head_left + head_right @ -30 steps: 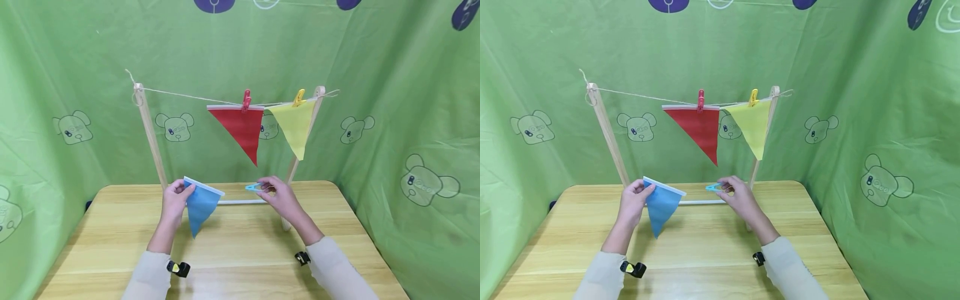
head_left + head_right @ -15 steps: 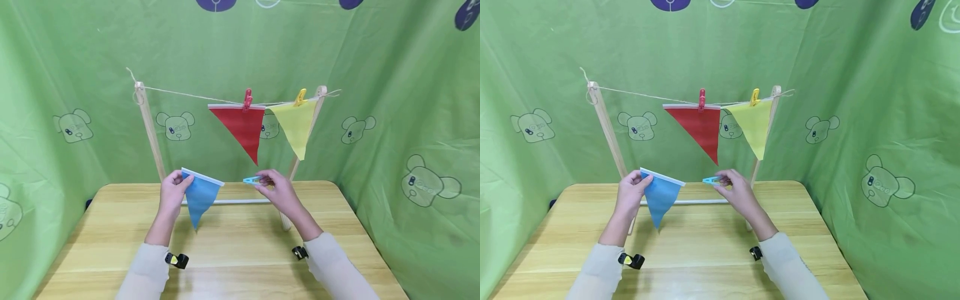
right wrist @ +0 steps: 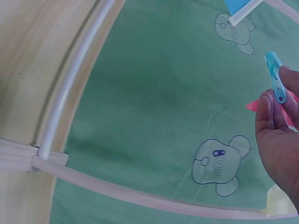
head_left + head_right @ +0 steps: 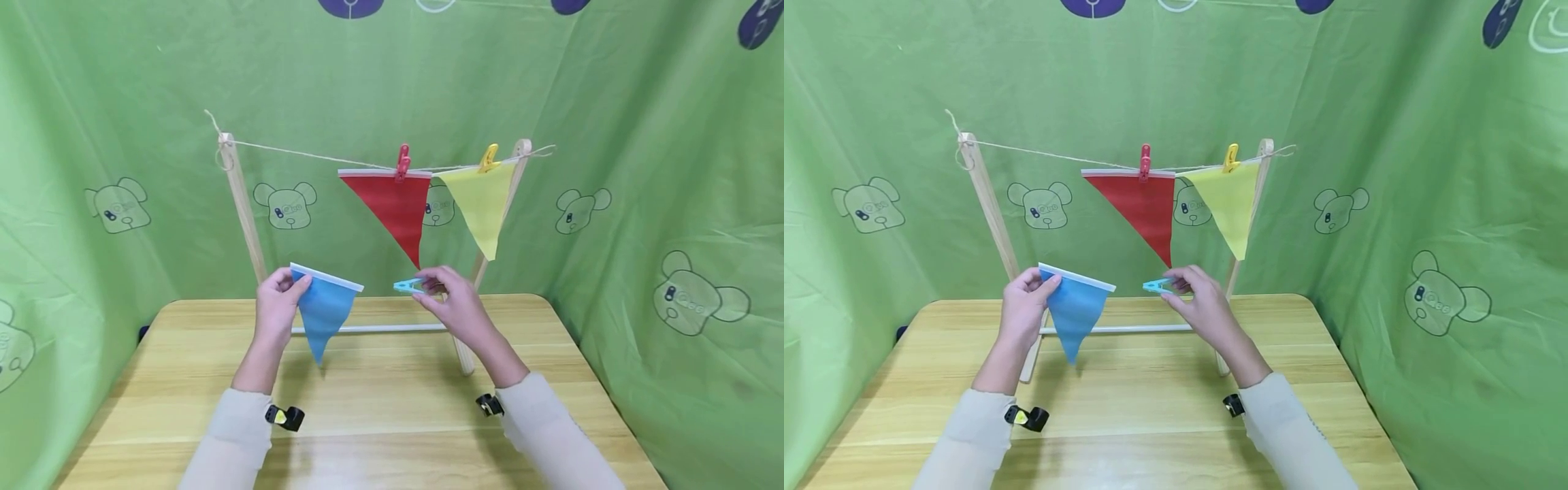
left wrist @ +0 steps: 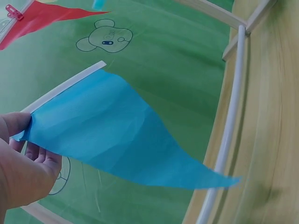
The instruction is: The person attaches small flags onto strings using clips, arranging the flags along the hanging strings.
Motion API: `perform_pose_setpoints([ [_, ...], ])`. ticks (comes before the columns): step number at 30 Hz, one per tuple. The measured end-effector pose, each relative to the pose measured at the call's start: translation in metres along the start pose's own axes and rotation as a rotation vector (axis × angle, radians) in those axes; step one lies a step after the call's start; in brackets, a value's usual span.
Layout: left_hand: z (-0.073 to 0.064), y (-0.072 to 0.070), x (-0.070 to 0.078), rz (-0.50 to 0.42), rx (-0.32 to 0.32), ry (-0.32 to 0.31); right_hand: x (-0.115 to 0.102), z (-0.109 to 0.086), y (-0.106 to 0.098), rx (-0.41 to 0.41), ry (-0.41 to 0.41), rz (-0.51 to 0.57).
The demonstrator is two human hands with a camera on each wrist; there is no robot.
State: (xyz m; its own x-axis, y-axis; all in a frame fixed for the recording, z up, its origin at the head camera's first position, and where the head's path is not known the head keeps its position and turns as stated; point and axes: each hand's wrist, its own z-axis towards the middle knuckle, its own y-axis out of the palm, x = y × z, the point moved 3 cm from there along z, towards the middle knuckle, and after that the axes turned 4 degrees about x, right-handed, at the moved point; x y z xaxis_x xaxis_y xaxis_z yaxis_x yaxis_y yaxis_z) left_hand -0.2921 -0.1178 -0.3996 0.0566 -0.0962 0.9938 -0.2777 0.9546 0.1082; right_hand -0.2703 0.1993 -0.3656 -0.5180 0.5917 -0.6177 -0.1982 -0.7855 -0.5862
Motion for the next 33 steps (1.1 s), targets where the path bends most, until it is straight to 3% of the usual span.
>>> perform_pose_setpoints([
  [13,0.001,-0.002,0.016,-0.036,0.051,0.023,-0.028,0.017,-0.013,0.027,-0.105,0.023],
  [22,0.004,-0.002,0.031,-0.093,0.083,0.087,-0.047,0.030,-0.020,0.027,-0.140,-0.006],
  [33,0.005,-0.006,0.045,-0.120,0.093,0.054,-0.067,0.044,-0.023,0.018,-0.205,-0.057],
])
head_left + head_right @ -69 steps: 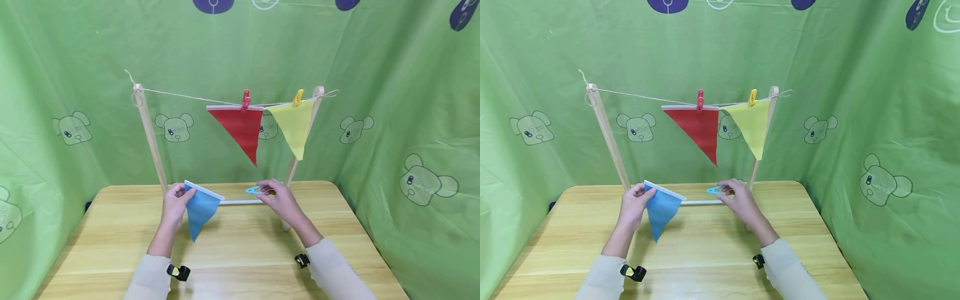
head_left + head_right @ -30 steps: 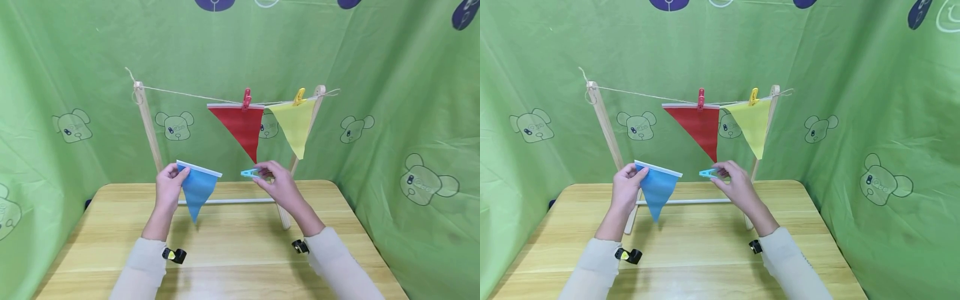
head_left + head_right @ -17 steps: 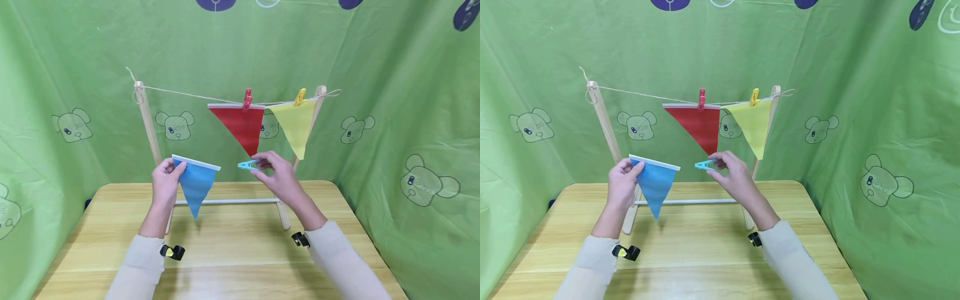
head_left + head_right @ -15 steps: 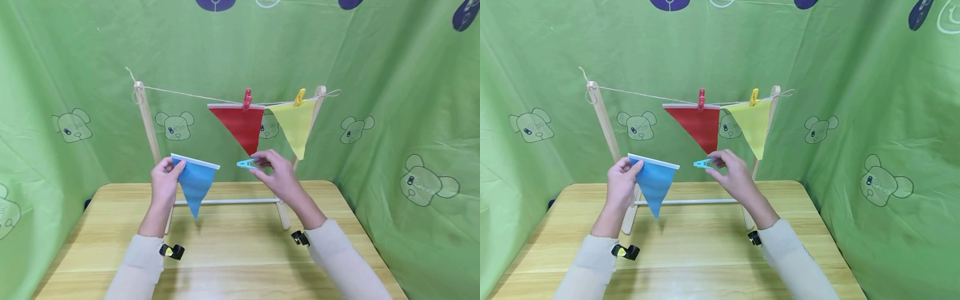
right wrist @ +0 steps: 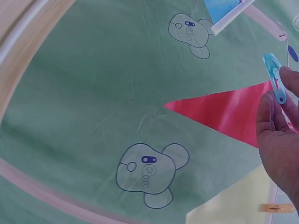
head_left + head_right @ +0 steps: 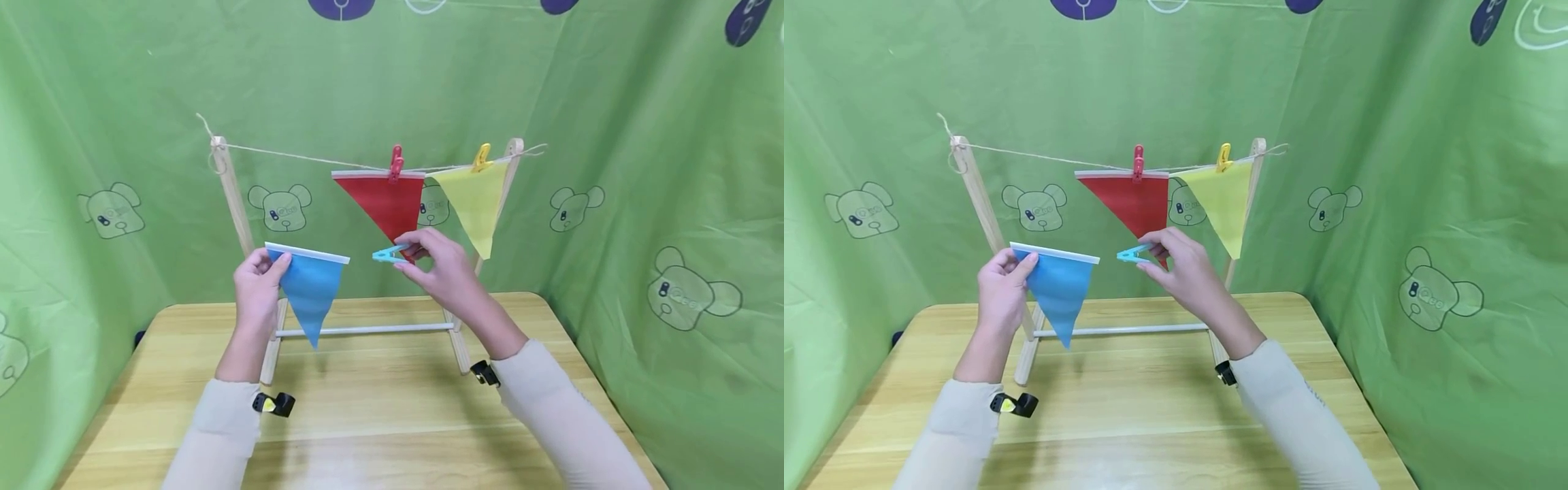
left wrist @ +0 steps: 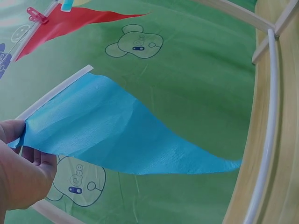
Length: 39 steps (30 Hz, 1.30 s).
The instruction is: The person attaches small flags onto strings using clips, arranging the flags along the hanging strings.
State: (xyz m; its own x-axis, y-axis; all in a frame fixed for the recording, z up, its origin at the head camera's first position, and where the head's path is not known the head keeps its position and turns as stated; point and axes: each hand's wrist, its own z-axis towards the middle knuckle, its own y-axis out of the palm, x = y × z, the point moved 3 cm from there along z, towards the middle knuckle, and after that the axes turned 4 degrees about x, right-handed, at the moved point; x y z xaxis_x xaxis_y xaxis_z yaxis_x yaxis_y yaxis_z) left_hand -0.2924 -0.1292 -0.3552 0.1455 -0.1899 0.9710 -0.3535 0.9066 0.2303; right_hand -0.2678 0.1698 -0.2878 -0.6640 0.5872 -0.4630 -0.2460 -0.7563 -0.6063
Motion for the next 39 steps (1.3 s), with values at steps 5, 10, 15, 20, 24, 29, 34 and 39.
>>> perform_pose_setpoints([
  [5,0.004,-0.001,0.005,-0.027,0.006,0.021,-0.010,0.008,-0.003,-0.003,-0.038,-0.001],
  [10,0.006,-0.001,0.013,-0.081,0.004,0.064,-0.018,0.017,-0.006,0.010,-0.098,-0.006],
  [15,0.006,-0.002,0.019,-0.132,0.009,0.098,-0.025,0.024,-0.006,0.000,-0.124,-0.023],
  [20,0.005,-0.005,0.021,-0.155,0.009,0.102,-0.029,0.029,-0.008,0.007,-0.137,-0.036],
  [24,0.006,-0.006,0.024,-0.154,-0.004,0.093,-0.032,0.033,-0.010,0.017,-0.149,-0.038],
  [29,0.008,-0.003,0.029,-0.170,-0.016,0.092,-0.037,0.040,-0.015,0.017,-0.160,-0.050],
  [34,0.009,0.000,0.036,-0.190,-0.016,0.091,-0.041,0.047,-0.019,0.024,-0.187,-0.060],
  [39,0.011,0.004,0.042,-0.201,-0.027,0.092,-0.046,0.055,-0.023,0.014,-0.192,-0.062],
])
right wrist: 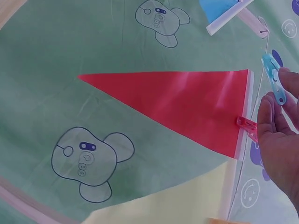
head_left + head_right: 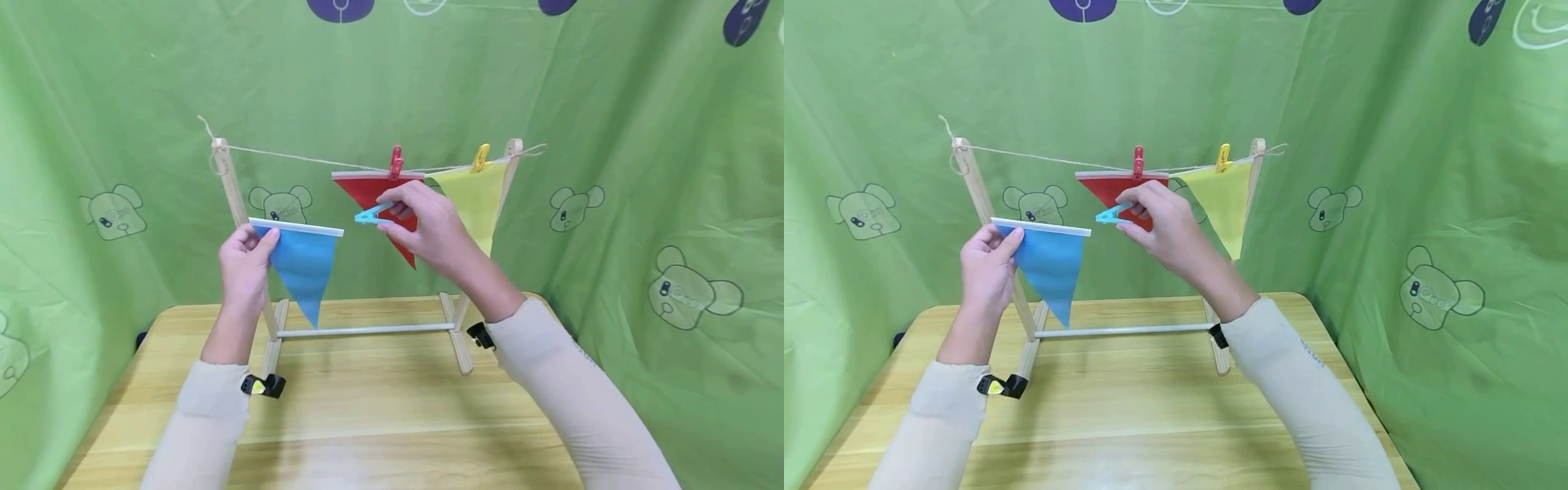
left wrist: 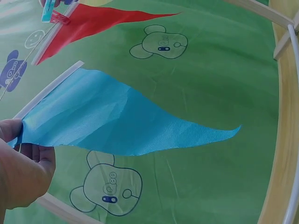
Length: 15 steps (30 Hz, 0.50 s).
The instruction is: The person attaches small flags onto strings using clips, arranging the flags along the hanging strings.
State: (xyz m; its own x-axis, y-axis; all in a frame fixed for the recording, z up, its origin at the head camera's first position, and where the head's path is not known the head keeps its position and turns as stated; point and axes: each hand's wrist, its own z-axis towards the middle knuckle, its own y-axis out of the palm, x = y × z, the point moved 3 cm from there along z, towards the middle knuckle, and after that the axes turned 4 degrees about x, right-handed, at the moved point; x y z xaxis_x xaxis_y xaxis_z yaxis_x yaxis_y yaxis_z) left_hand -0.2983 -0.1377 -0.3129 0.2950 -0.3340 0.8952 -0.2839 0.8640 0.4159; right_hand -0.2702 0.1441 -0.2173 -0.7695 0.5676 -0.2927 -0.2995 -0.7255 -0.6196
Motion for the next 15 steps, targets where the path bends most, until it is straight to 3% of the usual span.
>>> perform_pose_setpoints([
  [5,0.004,0.004,0.004,-0.019,-0.009,0.018,-0.002,0.008,-0.004,-0.002,-0.003,-0.015],
  [15,0.006,0.012,0.015,-0.083,-0.020,-0.003,-0.010,0.017,-0.007,0.022,-0.041,0.000],
])
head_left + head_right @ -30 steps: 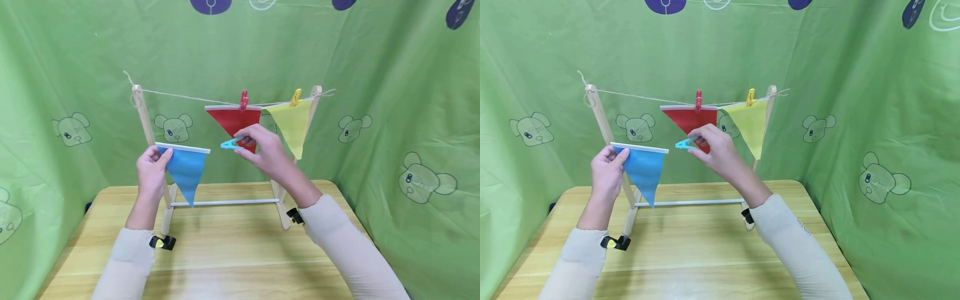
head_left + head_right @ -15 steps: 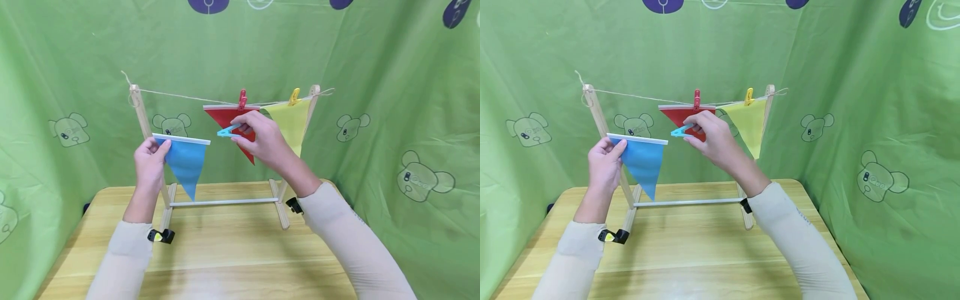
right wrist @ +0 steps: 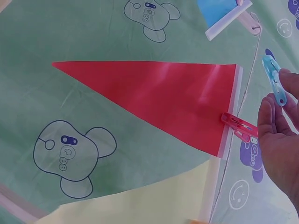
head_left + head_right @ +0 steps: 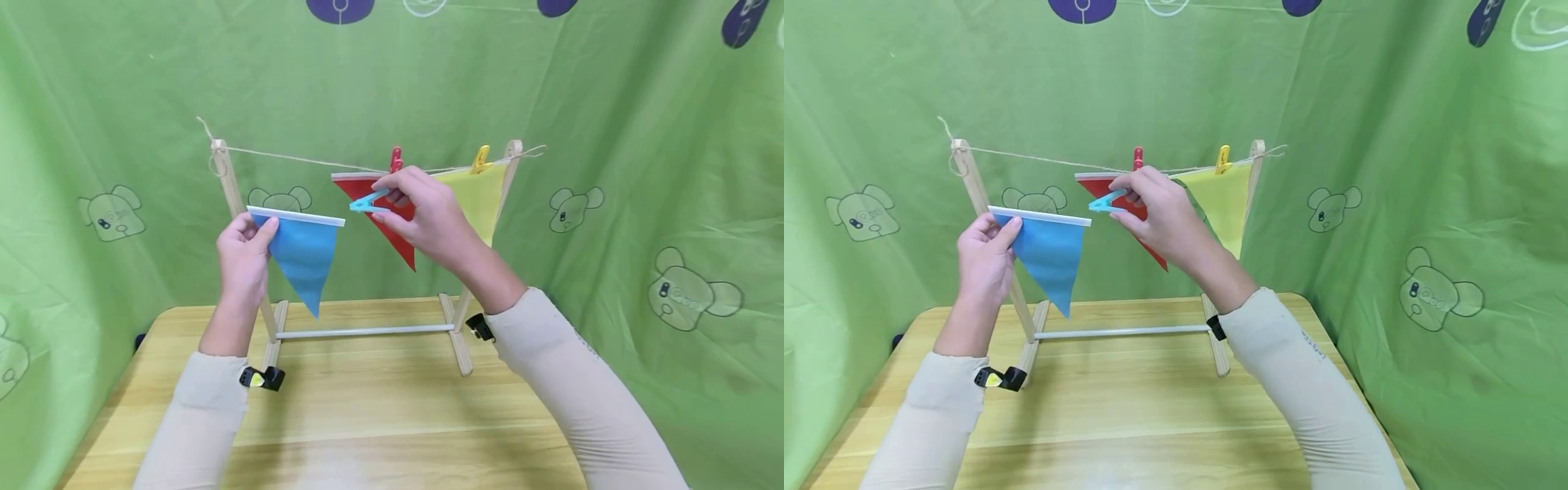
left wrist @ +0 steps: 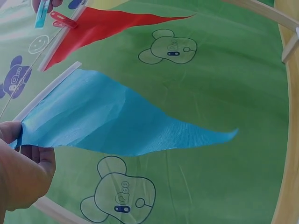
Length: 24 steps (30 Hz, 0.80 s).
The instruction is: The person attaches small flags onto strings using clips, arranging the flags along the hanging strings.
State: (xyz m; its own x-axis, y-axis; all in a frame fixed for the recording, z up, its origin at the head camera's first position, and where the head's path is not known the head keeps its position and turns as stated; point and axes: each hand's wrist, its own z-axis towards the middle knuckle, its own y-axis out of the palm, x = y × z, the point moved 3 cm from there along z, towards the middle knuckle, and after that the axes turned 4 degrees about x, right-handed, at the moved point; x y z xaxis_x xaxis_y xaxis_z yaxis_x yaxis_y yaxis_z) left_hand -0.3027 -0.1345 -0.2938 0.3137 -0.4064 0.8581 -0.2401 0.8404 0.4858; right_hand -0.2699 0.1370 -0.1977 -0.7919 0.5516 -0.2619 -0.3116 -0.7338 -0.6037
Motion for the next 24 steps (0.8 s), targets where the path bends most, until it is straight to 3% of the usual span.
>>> perform_pose_setpoints([
  [8,0.002,0.005,0.005,-0.027,0.002,-0.014,-0.002,0.009,-0.005,-0.018,0.028,-0.013],
  [24,0.007,0.017,0.017,-0.062,0.012,0.031,-0.010,0.042,-0.012,-0.049,0.003,-0.082],
])
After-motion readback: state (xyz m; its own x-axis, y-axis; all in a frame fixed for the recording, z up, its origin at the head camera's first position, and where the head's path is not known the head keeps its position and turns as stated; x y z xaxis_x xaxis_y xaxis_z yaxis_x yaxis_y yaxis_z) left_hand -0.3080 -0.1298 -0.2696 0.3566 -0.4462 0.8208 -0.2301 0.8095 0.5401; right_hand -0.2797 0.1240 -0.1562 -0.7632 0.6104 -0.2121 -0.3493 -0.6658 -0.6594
